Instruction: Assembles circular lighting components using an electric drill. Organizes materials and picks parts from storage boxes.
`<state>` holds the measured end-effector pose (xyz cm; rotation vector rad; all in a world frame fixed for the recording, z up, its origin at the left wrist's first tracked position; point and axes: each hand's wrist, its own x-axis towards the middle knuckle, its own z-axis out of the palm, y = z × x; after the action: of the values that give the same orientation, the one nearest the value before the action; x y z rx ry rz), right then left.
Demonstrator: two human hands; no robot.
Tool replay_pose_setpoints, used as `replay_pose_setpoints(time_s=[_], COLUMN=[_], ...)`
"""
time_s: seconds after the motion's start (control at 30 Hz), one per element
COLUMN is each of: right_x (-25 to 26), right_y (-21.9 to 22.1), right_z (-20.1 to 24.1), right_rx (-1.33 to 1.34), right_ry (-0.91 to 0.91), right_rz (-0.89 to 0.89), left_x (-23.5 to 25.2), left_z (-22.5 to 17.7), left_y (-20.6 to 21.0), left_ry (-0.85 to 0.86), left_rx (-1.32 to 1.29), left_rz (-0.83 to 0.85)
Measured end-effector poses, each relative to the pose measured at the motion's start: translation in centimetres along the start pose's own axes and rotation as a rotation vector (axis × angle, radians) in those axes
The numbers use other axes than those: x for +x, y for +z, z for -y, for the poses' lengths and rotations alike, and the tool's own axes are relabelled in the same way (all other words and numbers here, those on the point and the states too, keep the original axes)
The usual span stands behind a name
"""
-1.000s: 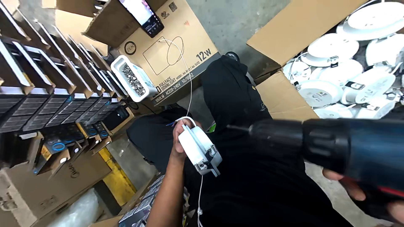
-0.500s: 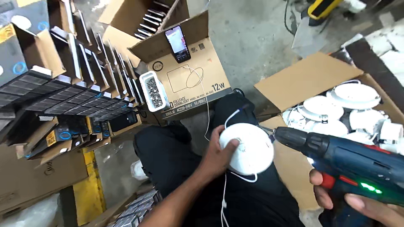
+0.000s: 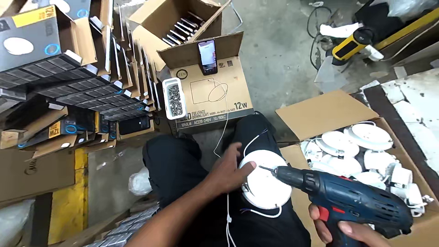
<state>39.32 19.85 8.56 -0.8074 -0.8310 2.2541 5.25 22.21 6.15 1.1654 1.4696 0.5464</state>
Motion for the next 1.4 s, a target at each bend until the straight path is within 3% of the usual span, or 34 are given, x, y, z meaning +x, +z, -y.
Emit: replay_pose_setpoints(time_s=[0.1, 0.17, 0.2, 0.27, 0.37, 0.47, 0.63, 1.0, 1.17, 1.3, 1.4], right_x=[0.1, 0.2, 0.2, 0.3, 0.1, -0.4, -1.4, -3.0, -2.2, -0.3, 1.3], right_y=[-0.3, -0.6, -0.6, -0.5, -0.6, -0.6, -0.9, 0.2, -0.2, -0.6, -0.3], right_z=[0.2, 0.1, 0.1, 0.0, -0.3, -0.6, -0.5, 2.0, 2.6, 1.4, 0.2], right_rx=[-0.032, -0.043, -0.049, -0.051, -0.054, -0.057, -0.018, -0.068, -0.105, -0.086, -0.031], right_ry=[-0.012, -0.016, -0.016, -0.015, -0.024, -0.039, -0.033, -0.089, -0.23, -0.229, -0.206], right_rz=[0.009, 0.022, 0.025, 0.034, 0.036, 0.019, 0.004, 0.029, -0.097, -0.136, -0.156], left_x=[2.0, 3.9, 4.7, 6.4, 9.2, 9.8, 9.4, 6.8, 3.3, 0.9, 0.0], left_z=[-2.1, -4.3, -5.7, -8.4, -9.9, -9.6, -7.7, -2.3, 2.0, 5.0, 6.1], left_y=[-0.7, -0.7, -0.8, -1.0, -0.7, 0.0, -0.8, -2.1, -5.6, -7.4, -7.9], left_ry=[0.425, 0.679, 0.662, 0.378, 0.076, 0.014, 0.028, 0.137, 0.287, 0.413, 0.501], left_rx=[0.321, 0.449, 0.515, 0.657, 0.801, 0.713, 0.428, -0.02, -0.381, -0.59, -0.667], left_rz=[-0.148, -0.028, 0.108, 0.392, 0.644, 0.811, 0.886, 0.882, 0.589, 0.301, 0.2])
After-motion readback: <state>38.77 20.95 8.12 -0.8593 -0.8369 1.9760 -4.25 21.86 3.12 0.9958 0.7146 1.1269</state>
